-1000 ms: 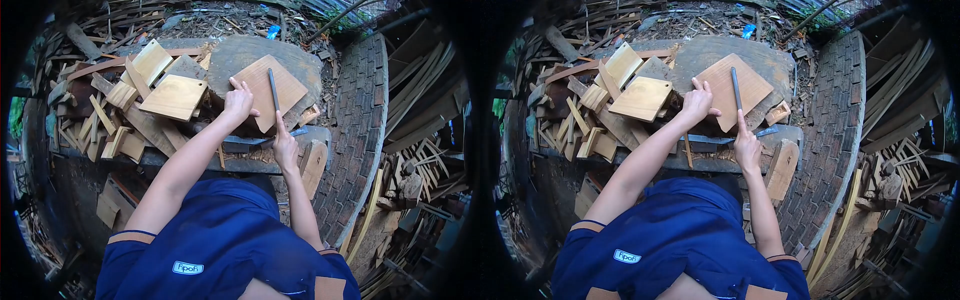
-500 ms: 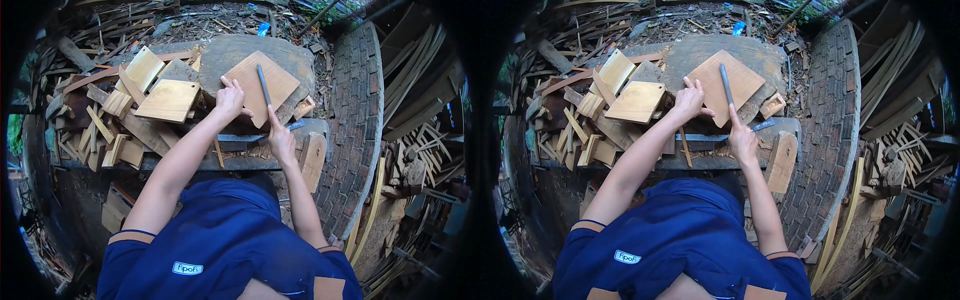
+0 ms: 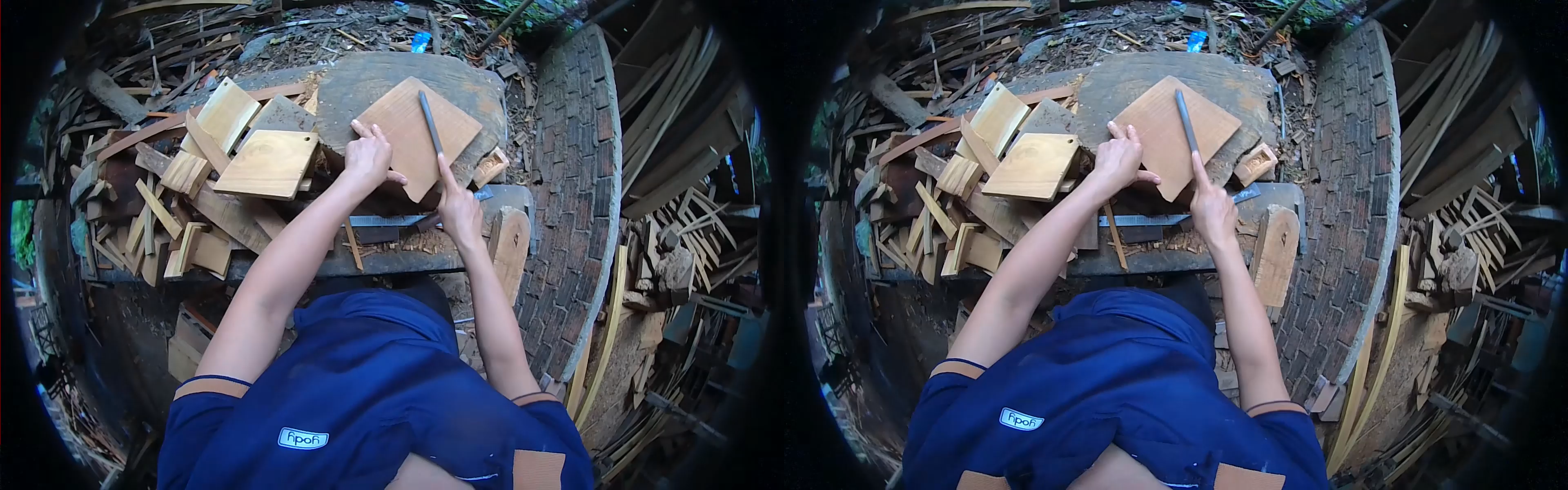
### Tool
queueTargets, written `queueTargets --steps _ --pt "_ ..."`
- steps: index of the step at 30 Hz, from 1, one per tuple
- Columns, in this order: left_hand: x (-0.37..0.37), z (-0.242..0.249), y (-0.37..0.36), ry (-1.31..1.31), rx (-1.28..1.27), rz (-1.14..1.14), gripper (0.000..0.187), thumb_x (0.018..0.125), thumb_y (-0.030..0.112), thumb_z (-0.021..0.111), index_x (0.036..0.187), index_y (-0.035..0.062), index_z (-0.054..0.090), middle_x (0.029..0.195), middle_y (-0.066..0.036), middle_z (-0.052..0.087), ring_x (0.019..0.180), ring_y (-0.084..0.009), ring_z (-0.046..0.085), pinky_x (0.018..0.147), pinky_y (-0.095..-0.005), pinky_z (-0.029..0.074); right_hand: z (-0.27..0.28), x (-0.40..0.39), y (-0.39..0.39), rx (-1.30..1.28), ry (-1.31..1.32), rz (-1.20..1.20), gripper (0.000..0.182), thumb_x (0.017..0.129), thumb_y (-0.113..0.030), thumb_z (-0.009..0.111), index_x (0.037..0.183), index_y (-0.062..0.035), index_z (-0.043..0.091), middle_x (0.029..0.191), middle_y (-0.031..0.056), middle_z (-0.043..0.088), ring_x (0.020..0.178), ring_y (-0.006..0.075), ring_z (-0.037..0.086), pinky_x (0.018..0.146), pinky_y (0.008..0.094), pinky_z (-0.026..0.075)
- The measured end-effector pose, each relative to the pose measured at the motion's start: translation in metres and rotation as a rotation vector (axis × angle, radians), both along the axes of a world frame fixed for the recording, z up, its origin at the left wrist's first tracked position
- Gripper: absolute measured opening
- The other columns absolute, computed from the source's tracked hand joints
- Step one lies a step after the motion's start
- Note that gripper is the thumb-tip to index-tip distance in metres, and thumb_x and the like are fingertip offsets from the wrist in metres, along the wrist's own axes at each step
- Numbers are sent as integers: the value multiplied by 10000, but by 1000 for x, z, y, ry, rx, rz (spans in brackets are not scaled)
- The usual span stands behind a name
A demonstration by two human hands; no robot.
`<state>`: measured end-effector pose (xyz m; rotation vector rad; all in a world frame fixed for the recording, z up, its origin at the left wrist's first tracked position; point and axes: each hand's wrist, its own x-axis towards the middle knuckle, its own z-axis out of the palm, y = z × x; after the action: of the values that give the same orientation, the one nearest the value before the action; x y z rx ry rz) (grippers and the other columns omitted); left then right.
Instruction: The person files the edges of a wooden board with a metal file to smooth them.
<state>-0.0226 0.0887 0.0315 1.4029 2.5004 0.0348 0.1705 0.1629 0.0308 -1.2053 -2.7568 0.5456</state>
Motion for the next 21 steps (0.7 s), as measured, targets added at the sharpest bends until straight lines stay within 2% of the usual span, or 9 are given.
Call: queueTargets --steps 4,11,13,16,18,21 --pt "0 2 -1 13 6 -5 1342 433 696 803 1345 -172 336 1248 -521 361 888 -398 685 721 -379 575 -2 -20 20 -22 -7 -95 540 958 -175 408 1470 -318 313 767 292 639 721 459 644 657 563 507" --pt "0 0 -1 -12 -8 -11 1328 453 684 807 1347 -174 330 1250 -524 354 895 -408 680 723 -383 574 -4 11 -3 -76 57 -16 546 948 -160 411 1460 -335 332 781 296 636 732 469 639 673 572 499" --pt "0 -3 0 5 20 -11 1319 463 679 809 1350 -171 328 1256 -525 346 888 -409 681 729 -389 573 -1 -4 22 -54 -12 -115 538 940 -174 423 1450 -331 355 785 296 641 743 470 642 684 563 503" --pt "0 2 -1 -6 4 -6 1319 463 678 809 1352 -168 327 1260 -524 342 887 -408 681 738 -394 572 -13 -22 55 -26 63 -155 540 942 -176 423 1457 -318 346 772 295 641 743 463 645 675 565 500" --pt "2 5 0 -8 0 -7 1321 462 678 809 1354 -167 325 1262 -524 341 888 -408 681 740 -393 572 -13 -24 56 -61 36 -175 497 979 -230 380 1459 -348 324 839 337 619 832 492 620 735 571 473" --pt "2 5 -1 7 -11 21 1316 466 675 808 1354 -168 326 1267 -525 333 885 -405 682 734 -384 573 -3 -5 22 -123 -8 -148 503 977 -226 385 1460 -351 320 847 335 620 819 490 623 730 569 477"
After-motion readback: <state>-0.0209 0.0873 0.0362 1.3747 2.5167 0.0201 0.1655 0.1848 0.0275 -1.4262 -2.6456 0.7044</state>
